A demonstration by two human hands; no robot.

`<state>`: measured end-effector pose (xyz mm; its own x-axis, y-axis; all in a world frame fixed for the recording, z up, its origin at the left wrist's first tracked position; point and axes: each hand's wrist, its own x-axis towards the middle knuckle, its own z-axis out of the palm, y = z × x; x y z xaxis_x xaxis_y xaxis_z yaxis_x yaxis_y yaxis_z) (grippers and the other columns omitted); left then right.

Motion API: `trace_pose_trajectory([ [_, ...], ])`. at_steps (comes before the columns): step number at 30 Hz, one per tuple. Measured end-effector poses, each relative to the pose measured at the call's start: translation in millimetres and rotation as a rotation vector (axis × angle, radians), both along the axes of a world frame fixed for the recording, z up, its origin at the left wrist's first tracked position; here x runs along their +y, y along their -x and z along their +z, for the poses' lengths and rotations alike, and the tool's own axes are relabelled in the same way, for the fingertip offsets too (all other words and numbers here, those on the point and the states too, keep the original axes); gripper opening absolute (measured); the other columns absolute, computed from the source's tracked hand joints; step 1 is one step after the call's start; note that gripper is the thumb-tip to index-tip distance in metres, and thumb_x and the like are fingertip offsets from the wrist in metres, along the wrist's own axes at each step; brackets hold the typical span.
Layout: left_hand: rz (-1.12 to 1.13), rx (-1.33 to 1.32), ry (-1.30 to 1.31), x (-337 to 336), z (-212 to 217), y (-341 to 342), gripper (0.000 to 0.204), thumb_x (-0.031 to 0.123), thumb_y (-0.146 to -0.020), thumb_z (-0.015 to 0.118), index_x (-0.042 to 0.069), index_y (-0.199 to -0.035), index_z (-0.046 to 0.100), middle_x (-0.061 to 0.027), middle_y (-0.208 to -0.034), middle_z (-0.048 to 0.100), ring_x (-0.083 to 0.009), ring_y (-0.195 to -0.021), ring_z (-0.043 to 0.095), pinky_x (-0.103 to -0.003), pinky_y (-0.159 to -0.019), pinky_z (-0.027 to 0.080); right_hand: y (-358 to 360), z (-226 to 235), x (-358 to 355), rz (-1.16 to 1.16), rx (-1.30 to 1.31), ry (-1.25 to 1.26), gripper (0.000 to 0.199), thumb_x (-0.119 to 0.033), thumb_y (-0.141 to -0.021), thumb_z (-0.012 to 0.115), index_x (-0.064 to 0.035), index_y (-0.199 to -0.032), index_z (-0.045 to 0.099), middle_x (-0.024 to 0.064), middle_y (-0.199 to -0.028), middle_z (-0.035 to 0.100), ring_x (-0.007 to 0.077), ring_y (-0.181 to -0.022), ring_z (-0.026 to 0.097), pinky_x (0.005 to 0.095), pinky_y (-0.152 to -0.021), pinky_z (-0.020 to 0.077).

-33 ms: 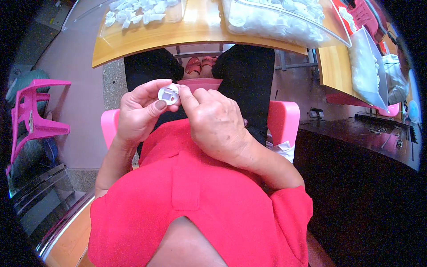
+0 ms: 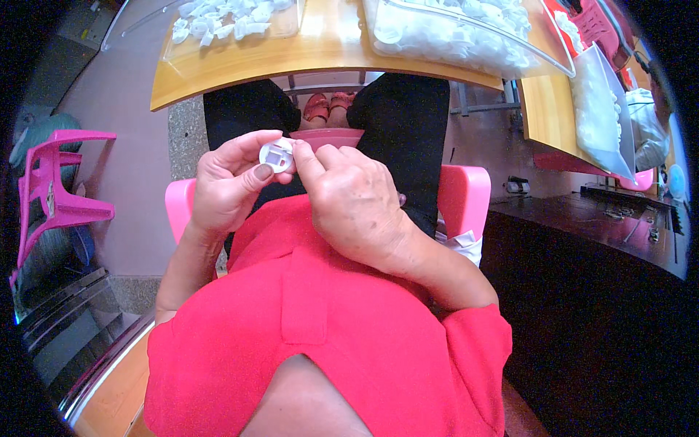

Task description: The person picks up a white plastic component and a small metal pin by hand. They insert the pin into the component, press it into place, and then set the assembled part into a pink container before reaching for another component.

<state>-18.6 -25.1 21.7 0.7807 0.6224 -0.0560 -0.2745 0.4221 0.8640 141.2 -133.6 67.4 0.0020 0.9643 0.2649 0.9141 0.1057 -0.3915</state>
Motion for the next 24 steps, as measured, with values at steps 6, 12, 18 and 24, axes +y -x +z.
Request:
trace_pose_trajectory([
  [6,0.009,0.056,-0.104,-2.7,-0.9,0.1,0.035,-0.003,-0.086,0.062,-0.004,-0.120,0.057,-0.0124,-0.103,0.066,-0.0162,-0.087,0.065,-0.027,-0.081,0.055,-2.3,1.7,0.4,0.079,-0.147,0.035,0.038,-0.010,-0.074,0.057,0.0050,-0.109,0.057,0.0103,-0.077,0.058,0.0240,-0.071,0.061,0.0344,-0.058,0.0508],
  [12,0.027,0.069,-0.148,-5.3,-0.7,-0.3,0.033,-0.006,-0.085,0.062,-0.004,-0.118,0.059,-0.0125,-0.103,0.066,-0.0150,-0.088,0.065,-0.027,-0.081,0.055,-1.6,10.2,3.7,0.125,-0.236,0.079,0.029,-0.012,-0.078,0.056,0.0045,-0.101,0.059,0.0106,-0.076,0.060,0.0224,-0.069,0.062,0.0328,-0.057,0.0516],
  [18,-0.056,0.112,-0.168,-2.5,-3.3,3.2,0.032,-0.009,-0.085,0.060,-0.005,-0.116,0.060,-0.0125,-0.101,0.067,-0.0154,-0.089,0.065,-0.026,-0.080,0.055,-14.7,17.0,12.3,0.221,-0.133,0.307,0.030,-0.001,-0.067,0.061,0.0050,-0.096,0.059,0.0154,-0.075,0.062,0.0301,-0.071,0.064,0.0385,-0.060,0.0510],
  [24,-0.149,0.109,-0.091,6.7,-9.6,3.3,0.033,-0.006,-0.084,0.062,-0.005,-0.117,0.059,-0.0125,-0.101,0.066,-0.0159,-0.086,0.065,-0.028,-0.079,0.055,-19.5,9.9,12.2,0.233,0.044,0.384,0.024,0.003,-0.065,0.059,0.0039,-0.090,0.060,0.0197,-0.074,0.063,0.0359,-0.069,0.064,0.0416,-0.061,0.0516],
])
